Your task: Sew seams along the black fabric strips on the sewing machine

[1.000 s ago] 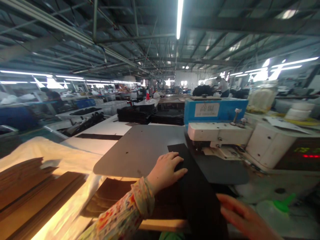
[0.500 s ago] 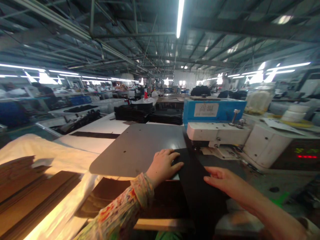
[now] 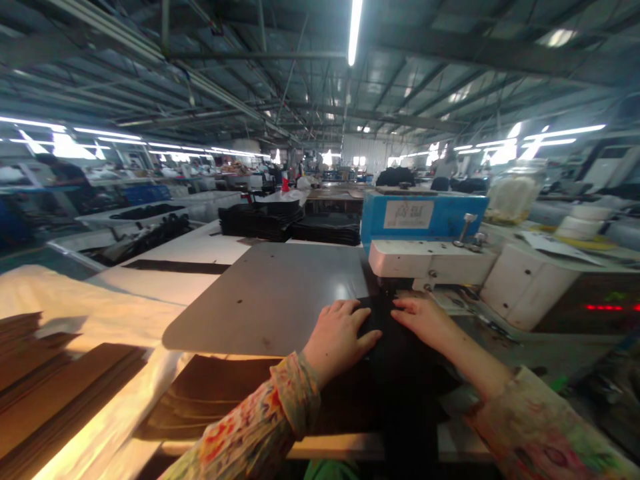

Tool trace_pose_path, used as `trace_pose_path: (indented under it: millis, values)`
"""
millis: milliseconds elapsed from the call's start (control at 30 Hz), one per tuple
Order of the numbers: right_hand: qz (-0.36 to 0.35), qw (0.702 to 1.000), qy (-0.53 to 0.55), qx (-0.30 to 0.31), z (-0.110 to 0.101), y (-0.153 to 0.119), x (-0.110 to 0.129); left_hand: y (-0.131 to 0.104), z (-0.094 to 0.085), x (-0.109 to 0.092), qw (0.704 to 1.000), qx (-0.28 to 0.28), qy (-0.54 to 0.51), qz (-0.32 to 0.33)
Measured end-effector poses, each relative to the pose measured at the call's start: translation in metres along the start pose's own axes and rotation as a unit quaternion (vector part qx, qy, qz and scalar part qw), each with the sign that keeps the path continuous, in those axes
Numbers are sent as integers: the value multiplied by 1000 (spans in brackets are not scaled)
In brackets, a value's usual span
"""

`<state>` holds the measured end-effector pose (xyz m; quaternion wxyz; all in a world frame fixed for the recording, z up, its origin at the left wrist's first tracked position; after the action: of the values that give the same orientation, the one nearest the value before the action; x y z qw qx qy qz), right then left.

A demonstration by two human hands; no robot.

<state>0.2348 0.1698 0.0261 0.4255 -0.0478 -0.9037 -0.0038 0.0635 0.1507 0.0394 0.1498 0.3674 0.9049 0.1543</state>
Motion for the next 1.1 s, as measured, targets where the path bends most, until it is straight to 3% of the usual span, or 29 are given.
trace_pose_path:
  millis: [267, 567, 867, 1100]
  values:
    - [-35, 995, -82, -41, 0, 7, 2, 2, 2, 0, 1000, 2, -5, 6]
    - [-92, 972, -199, -86, 3, -4, 13, 4, 2, -3, 1000, -1, -7, 13]
    - [-117, 938, -322, -48, 4, 3, 21, 7, 2, -2, 1000, -10, -6, 17]
    - [-119, 931, -344, -17, 5, 15, 22, 13, 4, 2, 1000, -4, 7, 17]
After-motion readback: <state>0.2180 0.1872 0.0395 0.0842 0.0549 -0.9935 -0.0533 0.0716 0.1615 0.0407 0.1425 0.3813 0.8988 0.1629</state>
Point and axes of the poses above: each hand's wrist, its own y-axis towards the middle knuckle, its own z-axis out of the palm, x = y × z, the point moved 4 cm from there along y, towards the middle knuckle, and after that the axes turned 4 degrees about z, right-handed, at the moved point
